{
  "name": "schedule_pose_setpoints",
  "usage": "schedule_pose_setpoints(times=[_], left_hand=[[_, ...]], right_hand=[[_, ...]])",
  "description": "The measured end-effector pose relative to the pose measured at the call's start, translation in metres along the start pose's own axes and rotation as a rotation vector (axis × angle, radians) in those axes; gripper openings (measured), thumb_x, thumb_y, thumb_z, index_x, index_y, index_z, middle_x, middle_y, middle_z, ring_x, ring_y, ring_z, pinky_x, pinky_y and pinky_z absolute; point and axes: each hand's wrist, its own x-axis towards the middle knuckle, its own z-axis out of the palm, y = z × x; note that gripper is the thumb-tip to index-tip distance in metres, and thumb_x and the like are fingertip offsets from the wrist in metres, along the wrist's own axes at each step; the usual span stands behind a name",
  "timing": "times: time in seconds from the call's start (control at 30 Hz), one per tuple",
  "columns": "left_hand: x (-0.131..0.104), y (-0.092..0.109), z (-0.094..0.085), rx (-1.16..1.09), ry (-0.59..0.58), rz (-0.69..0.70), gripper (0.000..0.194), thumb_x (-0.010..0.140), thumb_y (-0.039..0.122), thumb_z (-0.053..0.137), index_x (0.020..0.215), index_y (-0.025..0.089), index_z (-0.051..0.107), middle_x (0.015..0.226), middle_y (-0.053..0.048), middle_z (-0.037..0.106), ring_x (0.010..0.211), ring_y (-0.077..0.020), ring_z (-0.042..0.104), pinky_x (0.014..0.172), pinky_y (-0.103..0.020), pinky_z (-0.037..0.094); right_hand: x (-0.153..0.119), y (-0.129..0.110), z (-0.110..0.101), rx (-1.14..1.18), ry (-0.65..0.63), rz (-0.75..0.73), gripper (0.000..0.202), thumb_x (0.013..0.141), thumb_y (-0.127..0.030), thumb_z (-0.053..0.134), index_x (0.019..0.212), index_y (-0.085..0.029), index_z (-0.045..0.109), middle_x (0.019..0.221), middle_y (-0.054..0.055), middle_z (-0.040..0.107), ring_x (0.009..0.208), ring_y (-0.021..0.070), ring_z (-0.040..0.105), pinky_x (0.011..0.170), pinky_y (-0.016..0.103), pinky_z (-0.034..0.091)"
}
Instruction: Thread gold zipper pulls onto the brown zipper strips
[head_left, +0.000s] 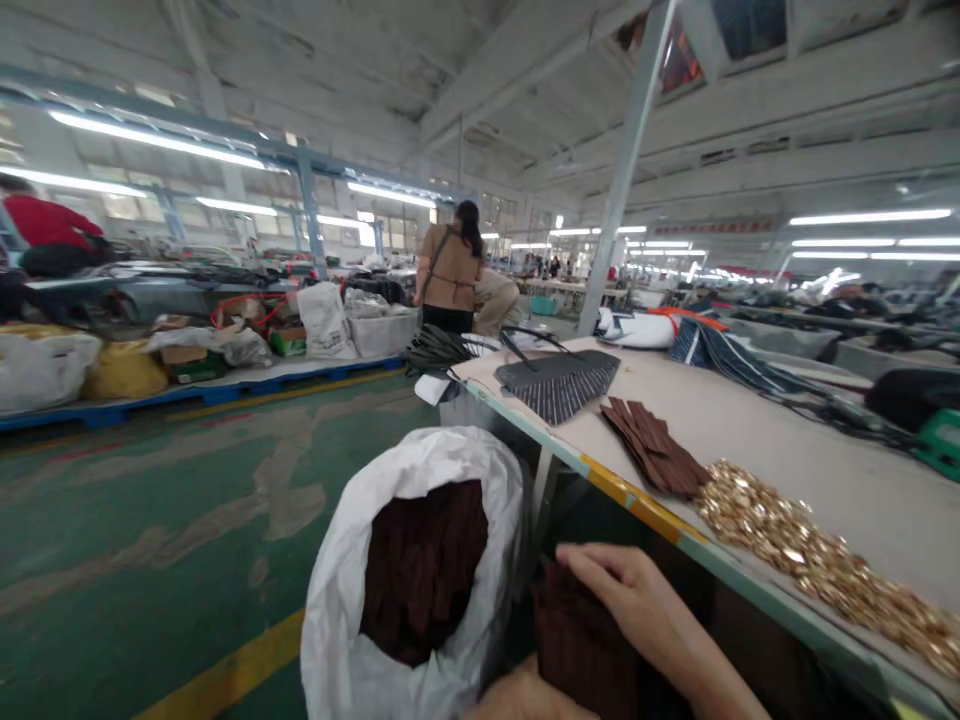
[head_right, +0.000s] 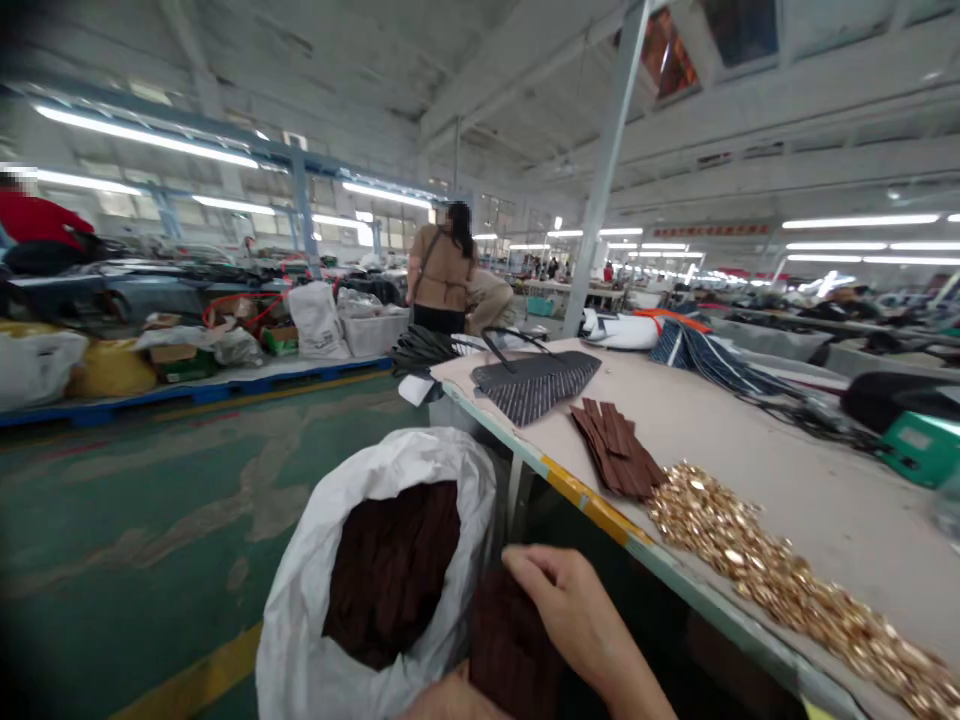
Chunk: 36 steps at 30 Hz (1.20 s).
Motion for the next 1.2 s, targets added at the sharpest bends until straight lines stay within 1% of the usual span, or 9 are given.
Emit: schedule_pose_setpoints(times=[0.07,0.1,0.2,0.4,0.57,0.73,0.87,1.03,1.2], left_hand=[[0.002,-0.011,-0.004,-0.038,-0.005,-0.052,0.026,0.089,0.035,0.060,0.103,0.014,0.064,0.094,-0.005,0.069,0.076,-0.0166,0.065,0.070,-0.034,0.055],[0.003,-0.015,-0.006,-0.066,0.004,-0.059,0.024,0.081,0.028,0.068,0.097,0.010,0.067,0.083,-0.006,0.071,0.071,-0.0165,0.066,0.068,-0.031,0.053],[0.003,-0.020,-0.009,-0.137,0.025,-0.070,0.037,0.060,0.015,0.076,0.096,0.010,0.071,0.082,-0.008,0.075,0.072,-0.0203,0.069,0.068,-0.030,0.051],[0.003,-0.017,-0.008,-0.150,0.046,-0.107,0.032,0.059,0.013,0.074,0.091,0.008,0.074,0.076,-0.012,0.076,0.067,-0.0226,0.070,0.063,-0.030,0.051],[0.003,-0.006,-0.018,-0.223,0.114,-0.139,0.024,0.068,0.017,0.072,0.088,0.005,0.073,0.073,-0.013,0.075,0.066,-0.0235,0.071,0.065,-0.032,0.054],[0.010,0.022,-0.032,-0.286,0.226,-0.027,0.017,0.079,0.016,0.062,0.092,0.010,0.072,0.074,-0.009,0.076,0.065,-0.0217,0.072,0.064,-0.033,0.056],[0.025,0.034,-0.033,-0.305,0.281,0.071,0.016,0.084,0.014,0.056,0.091,0.012,0.071,0.074,-0.006,0.075,0.066,-0.0178,0.072,0.068,-0.029,0.057],[0.032,0.029,-0.030,-0.307,0.263,0.041,0.019,0.084,0.016,0.055,0.093,0.009,0.071,0.083,-0.010,0.077,0.079,-0.0203,0.073,0.080,-0.031,0.057],[0.019,0.011,-0.029,-0.284,0.154,-0.083,0.024,0.082,0.011,0.056,0.101,0.009,0.070,0.090,-0.012,0.077,0.087,-0.0229,0.073,0.087,-0.036,0.053]], right_hand=[[-0.005,-0.010,-0.008,-0.051,0.038,-0.100,0.050,0.090,-0.048,0.054,0.130,-0.019,0.062,0.140,0.008,0.057,0.130,0.0314,0.049,0.112,0.046,0.031],[-0.006,-0.014,-0.012,-0.061,-0.059,-0.143,0.052,0.091,-0.047,0.053,0.136,-0.021,0.055,0.146,0.007,0.050,0.135,0.0300,0.043,0.114,0.045,0.028],[-0.008,-0.019,-0.015,-0.013,-0.353,-0.144,0.047,0.095,-0.048,0.047,0.133,-0.023,0.059,0.131,0.004,0.064,0.123,0.0292,0.056,0.106,0.042,0.041],[-0.010,-0.012,-0.008,0.028,-0.303,-0.099,0.045,0.090,-0.051,0.055,0.125,-0.024,0.065,0.131,0.005,0.064,0.121,0.0295,0.058,0.107,0.043,0.041],[-0.031,0.013,-0.009,0.464,-0.052,-0.027,0.059,0.087,-0.051,0.061,0.140,-0.028,0.049,0.143,0.008,0.053,0.132,0.0273,0.048,0.111,0.047,0.034],[-0.073,0.035,0.025,0.790,-0.308,0.201,0.066,0.076,-0.050,0.074,0.132,-0.021,0.057,0.134,0.009,0.060,0.122,0.0282,0.055,0.107,0.044,0.038],[-0.089,0.046,0.060,0.904,-0.335,0.336,0.054,0.071,-0.046,0.079,0.114,-0.016,0.067,0.106,0.008,0.072,0.097,0.0261,0.067,0.090,0.040,0.050],[-0.093,0.050,0.083,0.941,-0.249,0.454,0.045,0.066,-0.043,0.081,0.098,-0.014,0.069,0.087,0.007,0.074,0.075,0.0210,0.070,0.074,0.036,0.056],[-0.114,0.039,0.076,0.816,-0.305,0.429,0.040,0.073,-0.040,0.076,0.103,-0.015,0.070,0.092,0.006,0.074,0.082,0.0215,0.069,0.078,0.036,0.055]])
